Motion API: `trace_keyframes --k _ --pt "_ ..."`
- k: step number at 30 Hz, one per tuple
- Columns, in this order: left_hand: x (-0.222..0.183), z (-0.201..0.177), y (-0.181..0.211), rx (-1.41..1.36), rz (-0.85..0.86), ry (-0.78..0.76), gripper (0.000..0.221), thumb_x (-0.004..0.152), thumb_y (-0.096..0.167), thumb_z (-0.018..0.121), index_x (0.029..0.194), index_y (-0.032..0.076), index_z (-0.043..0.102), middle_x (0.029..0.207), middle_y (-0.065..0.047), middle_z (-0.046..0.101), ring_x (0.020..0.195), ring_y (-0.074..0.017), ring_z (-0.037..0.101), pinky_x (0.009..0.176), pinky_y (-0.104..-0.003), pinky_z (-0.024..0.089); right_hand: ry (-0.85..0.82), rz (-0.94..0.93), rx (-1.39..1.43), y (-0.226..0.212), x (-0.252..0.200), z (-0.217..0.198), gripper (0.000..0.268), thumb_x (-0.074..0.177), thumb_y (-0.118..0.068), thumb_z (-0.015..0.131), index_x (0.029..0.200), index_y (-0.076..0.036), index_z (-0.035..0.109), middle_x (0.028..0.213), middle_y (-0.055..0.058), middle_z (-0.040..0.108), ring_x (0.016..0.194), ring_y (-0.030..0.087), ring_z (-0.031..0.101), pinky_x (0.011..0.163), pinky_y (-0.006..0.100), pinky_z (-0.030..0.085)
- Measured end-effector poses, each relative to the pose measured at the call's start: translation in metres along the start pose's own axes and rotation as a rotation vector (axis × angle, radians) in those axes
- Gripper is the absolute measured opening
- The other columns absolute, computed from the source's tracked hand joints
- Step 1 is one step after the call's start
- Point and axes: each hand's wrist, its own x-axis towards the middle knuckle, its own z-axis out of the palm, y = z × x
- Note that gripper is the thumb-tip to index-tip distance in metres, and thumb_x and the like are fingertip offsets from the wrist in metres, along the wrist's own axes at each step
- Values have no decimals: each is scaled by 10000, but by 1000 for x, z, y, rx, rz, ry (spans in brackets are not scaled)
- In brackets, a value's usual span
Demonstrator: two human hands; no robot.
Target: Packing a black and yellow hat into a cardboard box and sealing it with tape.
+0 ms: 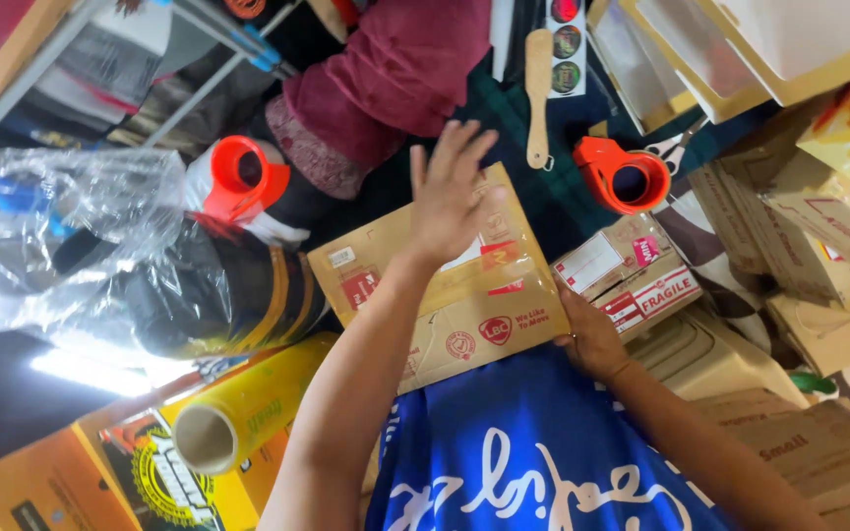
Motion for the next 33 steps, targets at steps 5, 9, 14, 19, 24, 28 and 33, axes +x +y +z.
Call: trace_keyframes --k 5,9,14,19,24,28,33 --pt "-115 -35 -31 37 -297 467 706 925 275 735 1549 140 432 1553 -141 425 1510 -350 337 1236 -553 180 -97 -223 -353 -13 41 -46 816 811 -561 719 1462 -90 577 1234 80 723 966 208 742 751 309 606" --pt "-192 -4 -36 230 -457 641 729 949 370 727 1541 72 422 1535 -220 418 1407 -408 471 1157 -515 384 -107 -290 -285 2 60 -53 855 737 -559 788 1471 -163 599 1082 24 775 823 154 753 687 261 603" --pt "-200 -4 -32 247 -619 434 934 946 536 639 1618 5 266 1689 -258 176 1387 -467 472 1034 -492 515 -577 467 52 -34 114 -75 693 596 -309 971 1173 -151 621 845 70 841 850 233 810 791 356 631" --pt "-182 -19 1 361 -760 314 1137 760 738 712 1597 70 328 1681 -250 204 1437 -497 319 1091 -634 241 -1033 443 -377 -89 181 -100 829 640 -168 972 1331 -146 514 1355 230 585 1069 398 754 865 503 638" --pt "-176 28 20 543 -311 109 732 851 525 684 1525 299 507 1639 -69 404 1564 -345 227 1240 -623 45 -464 -183 -766 -120 179 -42 448 850 -270 594 1288 -204 668 1445 138 586 1443 334 502 1122 574 421" --pt "-179 46 9 415 -142 86 656 954 502 521 1531 190 481 1643 -18 406 1558 -222 287 1274 -519 167 -538 -325 -588 -133 168 4 823 862 -564 555 1536 -105 444 1594 150 438 1522 318 336 1204 589 241" --pt "-207 1 8 446 -244 242 596 941 564 531 1429 232 613 1487 27 593 1438 -210 459 1189 -531 272 -724 -91 -684 -123 169 -24 961 918 -798 371 1576 -98 363 1686 154 291 1567 300 237 1216 620 166"
